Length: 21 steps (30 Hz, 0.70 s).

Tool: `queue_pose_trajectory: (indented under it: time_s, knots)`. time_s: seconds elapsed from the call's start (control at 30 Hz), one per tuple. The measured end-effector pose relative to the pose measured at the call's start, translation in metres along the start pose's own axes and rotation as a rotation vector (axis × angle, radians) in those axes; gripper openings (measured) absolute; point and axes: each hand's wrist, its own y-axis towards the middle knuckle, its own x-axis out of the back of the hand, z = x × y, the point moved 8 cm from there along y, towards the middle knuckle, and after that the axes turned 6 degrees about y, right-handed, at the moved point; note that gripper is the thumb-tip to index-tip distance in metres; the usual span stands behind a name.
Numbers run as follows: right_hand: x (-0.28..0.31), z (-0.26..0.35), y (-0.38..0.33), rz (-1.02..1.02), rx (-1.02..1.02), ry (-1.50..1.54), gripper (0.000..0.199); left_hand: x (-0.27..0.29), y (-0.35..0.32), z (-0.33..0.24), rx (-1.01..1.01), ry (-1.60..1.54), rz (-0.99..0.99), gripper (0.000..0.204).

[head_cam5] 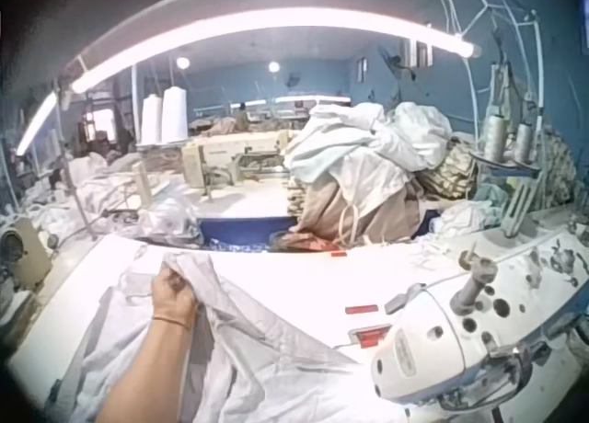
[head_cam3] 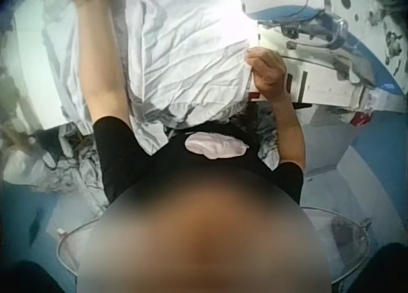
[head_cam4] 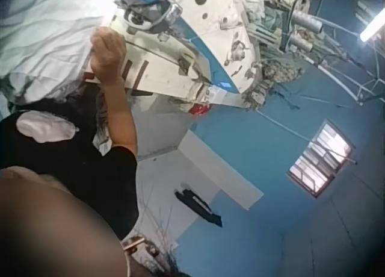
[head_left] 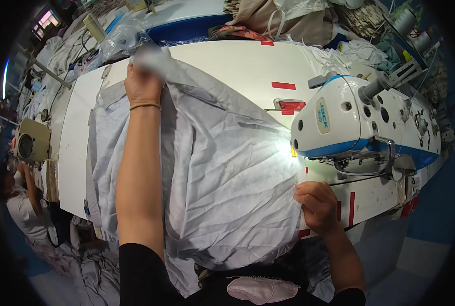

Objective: Sewing fabric pieces together using an industrial sewing machine to create pillowcases.

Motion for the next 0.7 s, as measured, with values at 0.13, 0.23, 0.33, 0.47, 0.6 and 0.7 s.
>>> queue_pose_trajectory:
  time_s: [0.13,0.23,0.33,0.47,0.6,0.7]
  knots:
    - [-0.002,0.000,0.000,0.007,-0.006,-0.011,0.017,0.043,0.002,-0.023,-0.030,-0.124,-0.270,0.023]
    - [-0.001,0.000,0.000,0.004,-0.004,-0.012,0.016,0.056,0.002,-0.036,-0.042,-0.159,-0.274,0.026]
    - [-0.001,0.001,0.001,0.011,-0.009,-0.012,0.017,0.069,0.004,-0.052,-0.096,-0.195,-0.235,0.028]
    - [-0.001,0.002,0.003,0.018,-0.014,-0.015,0.017,0.055,0.009,-0.071,-0.003,-0.316,0.213,0.029]
    - [-0.003,0.002,0.002,0.030,-0.024,-0.026,0.018,0.045,0.003,-0.087,0.108,-0.202,0.511,0.025]
    - [-0.004,0.000,0.000,0.050,-0.064,-0.029,0.018,0.073,0.007,-0.091,0.131,-0.055,0.150,0.022]
